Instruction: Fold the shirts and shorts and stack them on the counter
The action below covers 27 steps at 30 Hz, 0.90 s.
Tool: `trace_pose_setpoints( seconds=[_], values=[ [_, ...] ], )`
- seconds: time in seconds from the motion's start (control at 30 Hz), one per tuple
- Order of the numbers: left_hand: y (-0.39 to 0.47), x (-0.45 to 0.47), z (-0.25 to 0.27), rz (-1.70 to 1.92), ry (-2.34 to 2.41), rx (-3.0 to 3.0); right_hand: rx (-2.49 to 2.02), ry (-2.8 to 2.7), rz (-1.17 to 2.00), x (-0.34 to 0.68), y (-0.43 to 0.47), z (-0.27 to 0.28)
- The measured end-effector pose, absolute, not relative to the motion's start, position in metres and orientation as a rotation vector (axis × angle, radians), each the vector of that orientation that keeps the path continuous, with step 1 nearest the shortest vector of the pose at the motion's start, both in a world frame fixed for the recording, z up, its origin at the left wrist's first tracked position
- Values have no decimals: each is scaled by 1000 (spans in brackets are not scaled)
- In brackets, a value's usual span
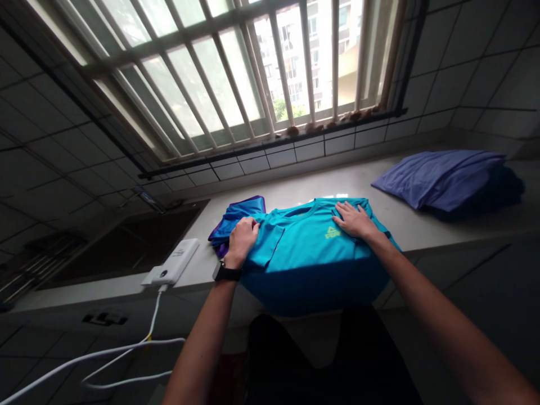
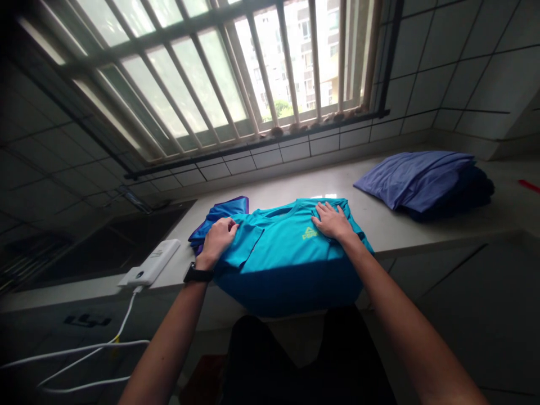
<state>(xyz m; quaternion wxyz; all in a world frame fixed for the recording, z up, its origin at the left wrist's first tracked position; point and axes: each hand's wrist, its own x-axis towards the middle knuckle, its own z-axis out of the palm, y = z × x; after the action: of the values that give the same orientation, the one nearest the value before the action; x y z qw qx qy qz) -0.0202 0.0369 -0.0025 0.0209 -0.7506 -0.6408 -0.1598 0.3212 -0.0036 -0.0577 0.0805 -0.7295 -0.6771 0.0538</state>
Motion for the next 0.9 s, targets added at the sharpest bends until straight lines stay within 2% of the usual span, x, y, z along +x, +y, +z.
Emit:
trace_pose_setpoints(
  seconds=[0.3,0.43,0.63,0.9],
  values=[
    [48,-30,2,-179,-2083,-2268,-2178,-2018,168,321,-4,-56],
    [54,-29,3,-272,-2040,-2337,-2173,-2017,163,320,-4,-56],
    [63,-26,15,-599,-1945,-2246,-2146,-2007,146,323,-2,-60],
    [84,-48,19,-420,-2171,-2427,-2155,-1997,140,323,-2,-59]
  ],
)
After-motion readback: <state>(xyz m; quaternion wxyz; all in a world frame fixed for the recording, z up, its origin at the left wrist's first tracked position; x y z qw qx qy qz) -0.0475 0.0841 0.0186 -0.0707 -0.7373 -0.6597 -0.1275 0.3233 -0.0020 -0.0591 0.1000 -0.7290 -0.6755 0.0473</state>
